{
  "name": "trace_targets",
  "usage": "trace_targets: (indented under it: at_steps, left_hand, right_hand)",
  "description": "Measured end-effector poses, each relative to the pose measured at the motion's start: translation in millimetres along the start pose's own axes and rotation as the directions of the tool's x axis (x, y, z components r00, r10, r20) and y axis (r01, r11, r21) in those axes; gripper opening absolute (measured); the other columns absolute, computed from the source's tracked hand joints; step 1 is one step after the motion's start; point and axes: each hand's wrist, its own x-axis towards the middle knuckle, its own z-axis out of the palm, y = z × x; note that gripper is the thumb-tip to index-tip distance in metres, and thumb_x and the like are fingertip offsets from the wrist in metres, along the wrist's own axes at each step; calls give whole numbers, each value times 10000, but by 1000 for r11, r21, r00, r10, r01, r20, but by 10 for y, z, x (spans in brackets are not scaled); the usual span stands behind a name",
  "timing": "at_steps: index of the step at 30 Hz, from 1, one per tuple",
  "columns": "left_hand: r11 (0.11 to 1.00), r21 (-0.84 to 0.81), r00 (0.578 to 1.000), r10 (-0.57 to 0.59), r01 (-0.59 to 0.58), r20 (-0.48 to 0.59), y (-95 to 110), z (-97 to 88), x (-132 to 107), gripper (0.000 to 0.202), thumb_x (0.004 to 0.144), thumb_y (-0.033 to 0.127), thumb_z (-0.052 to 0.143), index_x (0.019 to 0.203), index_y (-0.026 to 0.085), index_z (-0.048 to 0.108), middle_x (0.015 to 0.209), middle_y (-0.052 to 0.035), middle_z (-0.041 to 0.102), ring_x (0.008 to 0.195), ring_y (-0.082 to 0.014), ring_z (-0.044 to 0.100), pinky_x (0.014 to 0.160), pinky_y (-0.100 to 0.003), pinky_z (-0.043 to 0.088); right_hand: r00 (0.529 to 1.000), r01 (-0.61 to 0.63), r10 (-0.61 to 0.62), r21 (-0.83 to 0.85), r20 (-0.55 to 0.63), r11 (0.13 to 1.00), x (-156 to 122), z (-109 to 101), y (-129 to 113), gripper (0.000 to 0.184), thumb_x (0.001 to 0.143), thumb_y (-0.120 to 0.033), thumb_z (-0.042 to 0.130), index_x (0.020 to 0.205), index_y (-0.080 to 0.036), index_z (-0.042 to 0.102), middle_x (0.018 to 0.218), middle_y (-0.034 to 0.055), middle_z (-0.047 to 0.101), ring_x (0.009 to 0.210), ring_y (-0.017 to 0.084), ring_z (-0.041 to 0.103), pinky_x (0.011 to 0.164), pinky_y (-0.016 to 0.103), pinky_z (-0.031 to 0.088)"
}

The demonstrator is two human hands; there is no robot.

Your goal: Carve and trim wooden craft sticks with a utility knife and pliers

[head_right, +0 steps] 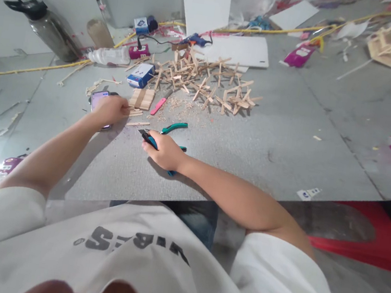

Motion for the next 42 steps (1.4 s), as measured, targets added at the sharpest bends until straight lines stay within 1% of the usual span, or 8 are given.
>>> trace_targets:
  at_steps: [5,8,15,19,24,31,36,42]
  left_hand:
    - [981,-192,991,-14,-12,-136,40,-125,-164,73,894,253,677,932,220,730,1105,-152,828,1174,-386,752,1054,-490,521]
    - [917,-397,971,-57,-41,-232,114,-104,-399,105,974,317,661,1034,232,674,957,-116,800,963,-305,743,933,-438,532]
    - [479,-871,987,-49,-109,-150,424,426,-936,375,1060,639,596,1026,280,493,639,57,632,458,-123,516,499,-249,404]
    - [243,-966,996,58,-82,-70,558,617,-1106,405,978,584,750,1094,252,548,698,48,692,471,-108,585,491,-240,494]
    - [53,-999,990,139,-5,3,517,648,-1133,403,918,462,867,1102,230,594,761,35,731,522,-114,661,536,-272,614]
    - [-75,-994,986,151,81,69,504,637,-1181,330,908,354,898,1102,226,664,796,12,770,554,-112,682,553,-259,616]
    - [-84,-991,986,141,100,88,504,611,-1239,278,951,382,897,1074,206,722,691,16,746,496,-99,625,498,-222,542]
    - [-31,-998,997,50,-58,-60,460,609,-1245,336,1063,516,825,1106,185,783,599,17,722,440,-99,594,440,-196,471]
  right_hand:
    - [1000,-7,7,-10,1,1000,2,-20,0,219,1062,-469,572,1013,-256,553,738,-14,623,766,217,636,762,349,434]
    - [1000,-27,26,-26,-17,999,8,-18,6,196,1057,-444,598,1010,-254,577,745,-7,647,758,221,637,756,352,423]
    - [975,-116,106,-44,-198,992,70,-60,82,218,1051,-461,626,983,-261,577,733,-3,637,768,236,633,751,368,407]
    - [957,-129,127,9,-262,992,93,-96,154,267,1047,-525,620,1034,-261,581,727,-13,627,760,234,636,750,377,450]
    - [949,-169,200,142,-246,975,41,-73,204,276,1044,-508,550,1147,-255,588,647,-56,593,564,200,582,610,365,448]
    - [947,-157,258,428,-190,890,-71,-63,152,303,1005,-465,604,1201,-234,606,668,-43,631,592,198,609,599,365,492]
    - [948,-171,257,380,-187,909,-113,-48,186,579,1039,-401,646,1562,-252,449,733,-62,666,633,190,623,633,354,530]
    - [978,61,7,322,-206,945,-100,-18,430,563,1155,-500,658,1582,-360,318,879,-52,689,808,214,763,777,412,685]
